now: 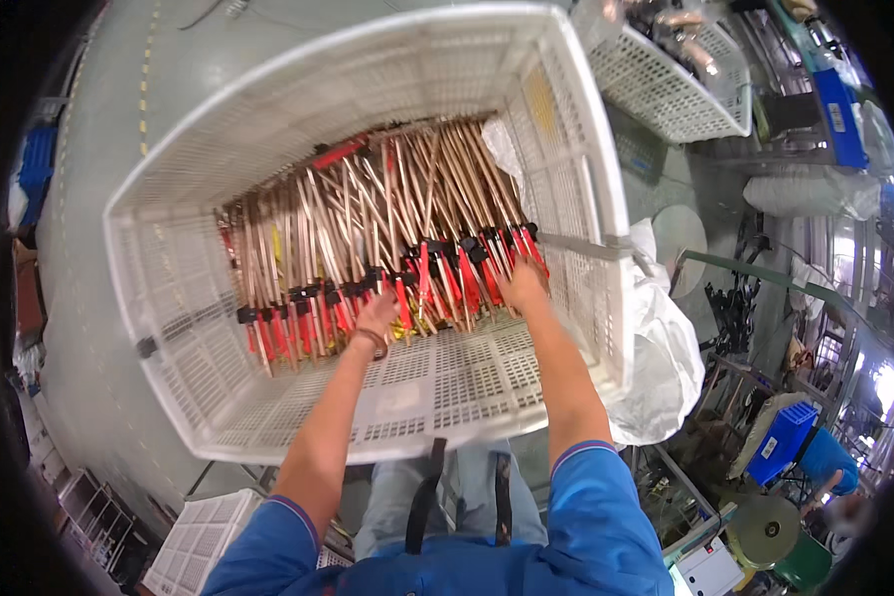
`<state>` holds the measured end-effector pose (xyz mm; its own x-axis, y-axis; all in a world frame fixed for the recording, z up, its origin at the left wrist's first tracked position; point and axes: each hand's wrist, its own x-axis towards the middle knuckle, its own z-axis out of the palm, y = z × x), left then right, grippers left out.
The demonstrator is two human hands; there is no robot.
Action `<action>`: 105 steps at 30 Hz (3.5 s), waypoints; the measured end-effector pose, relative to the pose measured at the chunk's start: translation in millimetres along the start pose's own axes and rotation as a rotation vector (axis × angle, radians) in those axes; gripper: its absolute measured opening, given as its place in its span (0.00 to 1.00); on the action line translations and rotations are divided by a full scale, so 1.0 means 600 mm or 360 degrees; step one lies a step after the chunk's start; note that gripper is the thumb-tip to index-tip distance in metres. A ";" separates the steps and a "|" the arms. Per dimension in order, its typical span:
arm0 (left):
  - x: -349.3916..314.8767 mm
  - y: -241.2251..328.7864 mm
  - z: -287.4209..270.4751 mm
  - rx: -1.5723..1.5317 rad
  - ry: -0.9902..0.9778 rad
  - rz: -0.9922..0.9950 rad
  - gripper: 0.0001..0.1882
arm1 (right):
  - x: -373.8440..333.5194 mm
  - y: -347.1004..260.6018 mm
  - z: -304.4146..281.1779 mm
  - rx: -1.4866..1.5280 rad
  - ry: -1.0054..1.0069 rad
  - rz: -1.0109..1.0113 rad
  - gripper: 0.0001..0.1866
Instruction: The person uses a handheld tool to attach small black plastic pieces to the ends of bamboo sticks arranged on a green workbench. They then place the assembled sticks into a white basket and later retrieve more sticks to continue the process.
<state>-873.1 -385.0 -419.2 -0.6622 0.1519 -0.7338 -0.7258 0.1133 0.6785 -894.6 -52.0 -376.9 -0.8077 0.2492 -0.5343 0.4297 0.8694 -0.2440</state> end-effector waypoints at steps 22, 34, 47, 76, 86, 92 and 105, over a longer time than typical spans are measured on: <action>0.434 0.020 0.091 0.0810 -0.0071 -0.0745 0.56 | 0.330 -0.016 0.141 0.0410 -0.0559 0.0106 0.51; 0.400 -0.036 0.035 -0.0326 0.0000 -0.0916 0.28 | 0.251 -0.158 0.141 0.0500 -0.0916 -0.0025 0.44; 0.327 0.058 0.028 -0.0308 -0.0271 -0.0981 0.31 | 0.265 -0.160 0.199 0.1438 -0.0992 0.0323 0.64; -0.671 0.536 0.298 -0.0096 -0.1448 0.0204 0.23 | -0.755 -0.129 -0.620 0.1475 0.0241 -0.0105 0.50; -1.021 0.240 0.465 0.0412 -0.2115 -0.0410 0.21 | -1.277 0.049 -0.416 0.1869 0.0770 0.0626 0.49; -1.193 -0.027 0.513 0.0984 -0.2217 -0.0804 0.21 | -1.571 0.114 -0.231 0.2056 0.0980 0.1154 0.45; -1.410 -0.492 0.617 0.1870 -0.1904 -0.1140 0.14 | -1.862 0.307 0.153 0.2386 0.1112 0.1519 0.44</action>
<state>-29.8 -183.6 14.0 0.5409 0.2509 -0.8028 0.0651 0.9391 0.3374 123.8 -209.7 100.5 0.0437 0.7887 -0.6133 0.4029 -0.5756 -0.7116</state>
